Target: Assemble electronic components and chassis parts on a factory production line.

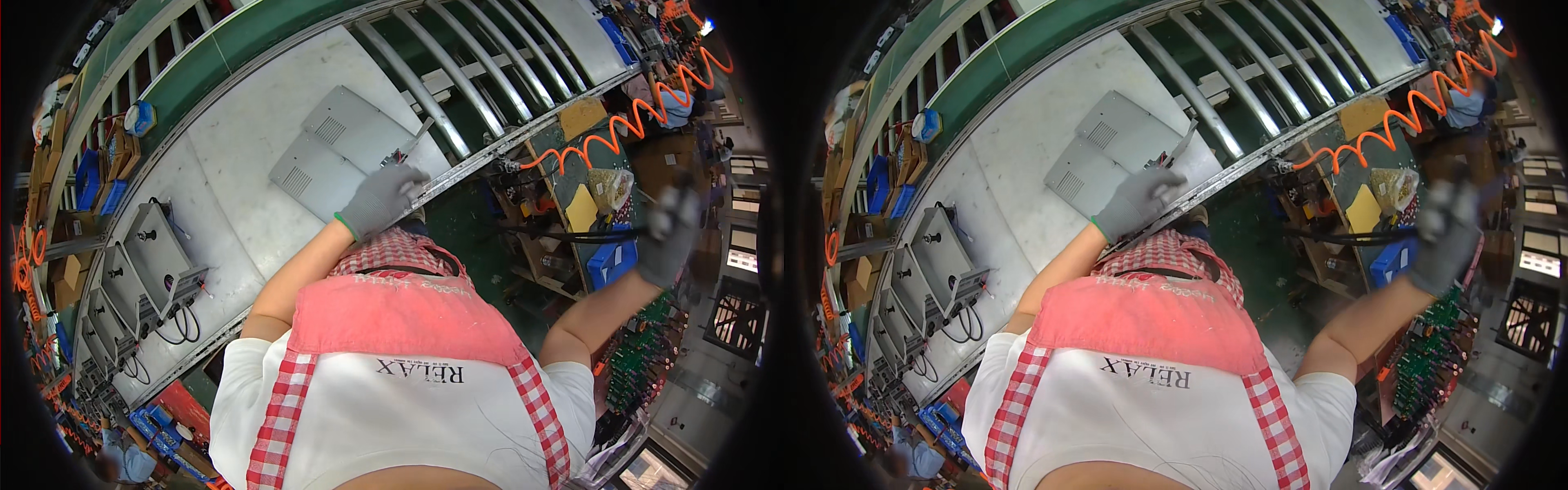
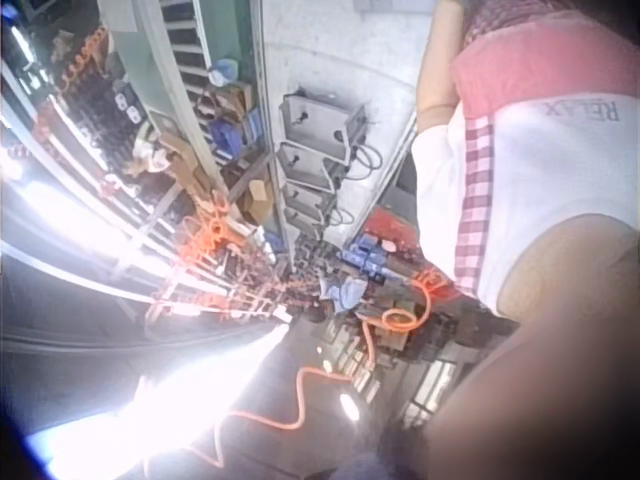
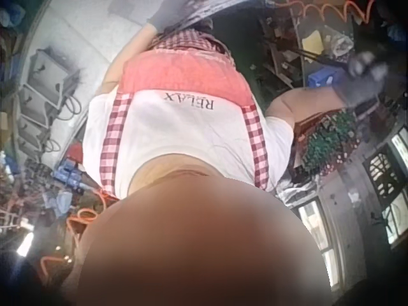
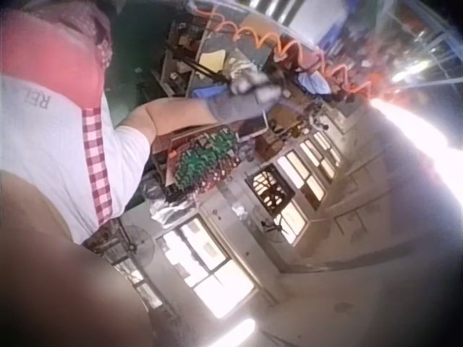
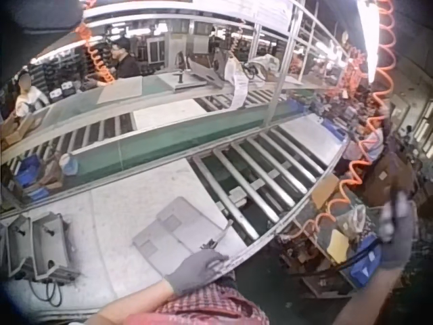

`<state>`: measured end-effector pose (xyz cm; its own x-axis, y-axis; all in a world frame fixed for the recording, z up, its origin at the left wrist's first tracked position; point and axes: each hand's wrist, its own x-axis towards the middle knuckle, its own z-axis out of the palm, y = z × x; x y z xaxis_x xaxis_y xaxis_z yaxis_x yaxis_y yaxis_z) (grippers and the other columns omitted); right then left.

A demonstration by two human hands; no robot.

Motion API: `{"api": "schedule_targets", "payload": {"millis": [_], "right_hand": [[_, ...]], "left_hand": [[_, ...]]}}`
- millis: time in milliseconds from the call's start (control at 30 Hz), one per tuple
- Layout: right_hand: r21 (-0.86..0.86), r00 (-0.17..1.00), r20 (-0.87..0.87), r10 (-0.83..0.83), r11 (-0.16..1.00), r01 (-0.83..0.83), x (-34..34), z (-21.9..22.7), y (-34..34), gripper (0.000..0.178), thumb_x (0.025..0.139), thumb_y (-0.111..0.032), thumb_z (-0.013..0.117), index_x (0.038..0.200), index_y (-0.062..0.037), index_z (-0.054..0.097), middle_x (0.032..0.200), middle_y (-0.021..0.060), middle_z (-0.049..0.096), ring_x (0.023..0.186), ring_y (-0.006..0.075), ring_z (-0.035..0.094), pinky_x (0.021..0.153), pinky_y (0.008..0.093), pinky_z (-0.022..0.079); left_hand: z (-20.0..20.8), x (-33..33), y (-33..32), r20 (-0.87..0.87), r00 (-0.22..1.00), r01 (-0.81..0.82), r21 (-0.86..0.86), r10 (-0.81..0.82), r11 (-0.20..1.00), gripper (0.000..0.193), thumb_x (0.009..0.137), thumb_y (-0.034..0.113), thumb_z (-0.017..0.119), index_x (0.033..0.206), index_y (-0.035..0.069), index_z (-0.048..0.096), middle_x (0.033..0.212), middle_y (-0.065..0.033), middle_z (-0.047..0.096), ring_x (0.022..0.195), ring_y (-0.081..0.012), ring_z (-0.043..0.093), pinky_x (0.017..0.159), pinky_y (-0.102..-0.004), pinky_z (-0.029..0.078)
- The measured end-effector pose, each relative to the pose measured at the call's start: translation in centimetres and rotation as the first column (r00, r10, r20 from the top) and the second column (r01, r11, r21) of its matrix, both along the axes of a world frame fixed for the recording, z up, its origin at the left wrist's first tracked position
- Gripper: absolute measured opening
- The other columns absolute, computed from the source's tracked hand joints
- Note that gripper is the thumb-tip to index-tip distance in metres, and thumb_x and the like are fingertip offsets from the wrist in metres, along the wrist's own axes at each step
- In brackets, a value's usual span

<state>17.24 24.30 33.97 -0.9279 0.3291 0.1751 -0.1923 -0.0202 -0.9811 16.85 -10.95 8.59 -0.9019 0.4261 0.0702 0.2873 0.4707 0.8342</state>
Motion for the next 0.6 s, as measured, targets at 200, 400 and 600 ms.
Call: {"api": "schedule_targets", "payload": {"millis": [200,400,600], "right_hand": [[0.363,0.783,0.555,0.282,0.765,-0.532,-4.5,-18.5,-13.4,0.023,0.085,-0.017,0.062,0.104,-0.0050,0.064,0.076,0.0019,0.062,0.056,0.0071,0.053,0.049,0.0206,0.040],[0.431,0.869,0.435,0.236,0.793,-0.431,-5.7,-29.2,-18.3,0.023,0.081,-0.021,0.068,0.096,-0.0023,0.067,0.071,0.0118,0.065,0.063,0.0204,0.063,0.061,0.0309,0.048],[0.708,0.922,0.323,0.215,0.592,-0.386,-5.7,-30.8,-18.1,0.027,0.083,-0.027,0.065,0.096,-0.0041,0.067,0.075,0.0178,0.064,0.068,0.0326,0.062,0.061,0.0379,0.049]], "left_hand": [[-4.0,-3.1,-1.6,0.146,0.884,-0.467,0.231,0.444,0.854,0.026,0.088,0.019,0.055,0.110,0.008,0.063,0.104,-0.0121,0.063,0.095,-0.0249,0.062,0.083,-0.0344,0.048],[-7.2,-4.1,-0.2,0.368,0.869,-0.480,0.468,0.331,0.742,0.034,0.096,0.033,0.047,0.104,0.004,0.062,0.087,-0.0074,0.062,0.082,-0.0147,0.056,0.077,-0.0294,0.046],[-9.2,-3.9,1.2,0.522,0.762,-0.604,0.358,0.384,0.712,0.044,0.093,0.045,0.049,0.091,0.004,0.061,0.080,-0.0031,0.057,0.074,-0.0122,0.050,0.069,-0.0275,0.043]]}}
